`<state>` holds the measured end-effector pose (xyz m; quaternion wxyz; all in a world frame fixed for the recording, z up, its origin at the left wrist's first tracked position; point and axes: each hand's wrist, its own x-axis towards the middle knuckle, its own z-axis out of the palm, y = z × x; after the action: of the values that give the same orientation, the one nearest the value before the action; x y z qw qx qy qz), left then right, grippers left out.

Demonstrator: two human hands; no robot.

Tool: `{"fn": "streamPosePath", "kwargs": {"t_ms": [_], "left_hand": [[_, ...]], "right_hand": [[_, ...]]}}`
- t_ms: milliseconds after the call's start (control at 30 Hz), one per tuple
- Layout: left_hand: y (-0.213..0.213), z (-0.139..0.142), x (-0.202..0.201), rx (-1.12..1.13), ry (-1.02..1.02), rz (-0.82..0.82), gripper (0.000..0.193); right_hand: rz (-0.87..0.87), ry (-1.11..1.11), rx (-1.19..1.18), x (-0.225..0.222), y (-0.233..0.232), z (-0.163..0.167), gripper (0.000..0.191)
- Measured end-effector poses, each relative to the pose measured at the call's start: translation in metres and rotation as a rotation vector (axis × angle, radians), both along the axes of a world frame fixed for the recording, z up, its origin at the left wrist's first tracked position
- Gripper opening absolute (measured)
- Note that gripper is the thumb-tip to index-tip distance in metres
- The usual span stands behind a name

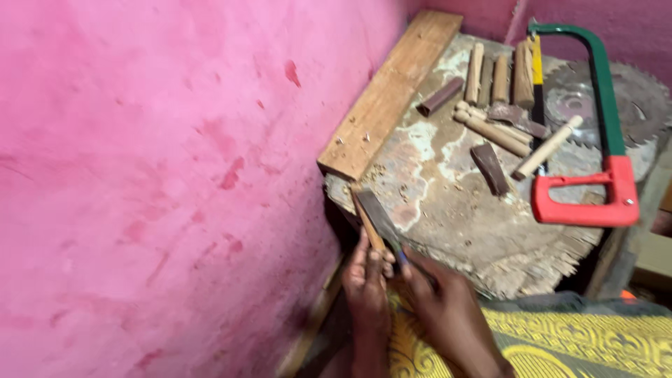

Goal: The person carves a small cylindrical wooden piece using a chisel, shaping it into a tapered form. They periodically inspect the piece and continue carving, producing wood shavings on the workbench.

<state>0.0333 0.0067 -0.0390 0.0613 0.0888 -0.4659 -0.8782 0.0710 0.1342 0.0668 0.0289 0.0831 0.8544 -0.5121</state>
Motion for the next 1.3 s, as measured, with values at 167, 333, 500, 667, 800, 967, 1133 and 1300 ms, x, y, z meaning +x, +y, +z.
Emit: {"fn": "streamPosePath", "kwargs": {"t_ms": [167, 333, 500, 667, 800, 967, 1133, 1300], "left_hand": [[-0.003, -0.003, 0.000, -0.048, -0.093, 0.026, 0.056], [-0.001, -0.007, 0.000, 0.091, -0.118, 0.015, 0.056], [-0.002, -0.007, 0.001, 0.023, -0.028, 0.016, 0.059], [-0.004, -0.005, 0.001, -0.006, -0.068, 0.003, 0.059], [-0.003, -0.007, 0.001, -0.008, -0.054, 0.027, 0.059], [-0.003, -0.010, -0.001, -0.024, 0.011, 0.026, 0.059], [-0.004, -0.011, 0.001, 0.039, -0.062, 0.021, 0.059], [-0.004, -0.008, 0.001, 0.029, -0.028, 0.011, 0.059]], "right_hand": [[-0.076, -0.175, -0.160, 0.003, 0.004, -0.002, 0.045], [-0.110, -0.400, -0.203, 0.011, 0.005, -0.002, 0.048], [-0.052, -0.108, -0.140, 0.008, 0.002, -0.004, 0.040], [-0.127, -0.236, -0.177, 0.009, 0.001, -0.010, 0.042], [-0.061, -0.184, -0.117, 0.003, -0.001, -0.011, 0.046], [-0.007, 0.333, -0.057, 0.000, 0.000, -0.004, 0.034], [-0.116, -0.454, -0.131, 0.002, -0.001, -0.002, 0.045], [-0.070, -0.054, -0.070, 0.003, -0.005, -0.013, 0.043]]}}
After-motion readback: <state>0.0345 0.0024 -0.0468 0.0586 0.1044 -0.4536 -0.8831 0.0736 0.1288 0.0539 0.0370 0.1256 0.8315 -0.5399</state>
